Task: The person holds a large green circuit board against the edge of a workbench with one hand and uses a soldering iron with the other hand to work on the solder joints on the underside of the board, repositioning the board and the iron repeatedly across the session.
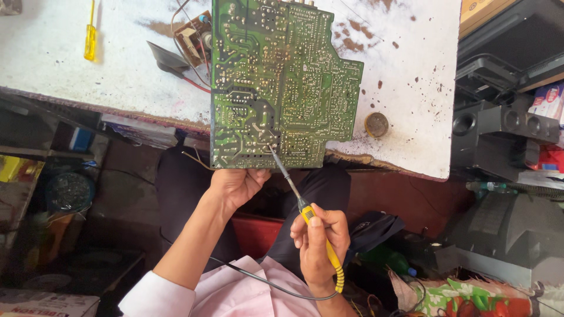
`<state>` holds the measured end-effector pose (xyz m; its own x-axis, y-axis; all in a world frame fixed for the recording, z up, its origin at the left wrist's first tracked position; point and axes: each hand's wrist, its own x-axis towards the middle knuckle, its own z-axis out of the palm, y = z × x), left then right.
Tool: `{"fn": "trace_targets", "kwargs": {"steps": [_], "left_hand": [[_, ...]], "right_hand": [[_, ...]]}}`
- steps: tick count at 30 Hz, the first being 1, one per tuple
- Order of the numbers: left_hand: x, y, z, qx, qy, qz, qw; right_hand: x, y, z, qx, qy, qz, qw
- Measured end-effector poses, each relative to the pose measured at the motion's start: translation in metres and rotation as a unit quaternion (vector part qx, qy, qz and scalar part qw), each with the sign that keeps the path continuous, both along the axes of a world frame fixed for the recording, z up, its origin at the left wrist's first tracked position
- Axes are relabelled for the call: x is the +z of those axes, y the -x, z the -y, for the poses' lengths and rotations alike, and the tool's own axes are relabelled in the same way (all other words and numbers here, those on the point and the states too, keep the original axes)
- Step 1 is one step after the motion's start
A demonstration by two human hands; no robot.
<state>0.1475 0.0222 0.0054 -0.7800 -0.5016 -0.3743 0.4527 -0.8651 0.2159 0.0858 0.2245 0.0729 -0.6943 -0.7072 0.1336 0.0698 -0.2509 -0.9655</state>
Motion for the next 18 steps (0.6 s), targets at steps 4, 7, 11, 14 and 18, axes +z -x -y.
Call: {"fn": "trace_targets", "kwargs": {"steps": [4, 7, 11, 14, 18], "left_hand": [[0.0005, -0.0007, -0.0023, 0.005, 0.012, -0.010, 1.000], [-0.0001, -0.0005, -0.0037, 0.011, 0.007, -0.016, 1.000], [-0.0004, -0.0019, -0.0039, 0.010, 0.004, -0.007, 1.000], [0.0001, -0.0027, -0.0040, 0.010, -0.001, -0.006, 1.000], [0.0008, -0.0044, -0.0054, 0.006, -0.006, -0.005, 1.000]], "right_hand": [[0.0006, -0.0027, -0.0004, 0.002, -0.007, 0.018, 1.000], [0.0005, -0.0028, -0.0006, 0.001, 0.000, 0.062, 0.998], [-0.0012, -0.0015, 0.0014, 0.001, 0.021, 0.105, 0.994], [-0.0022, 0.0013, 0.0033, 0.000, 0.039, 0.130, 0.991], [-0.0029, 0.0053, 0.0049, 0.011, 0.068, 0.159, 0.985]]}}
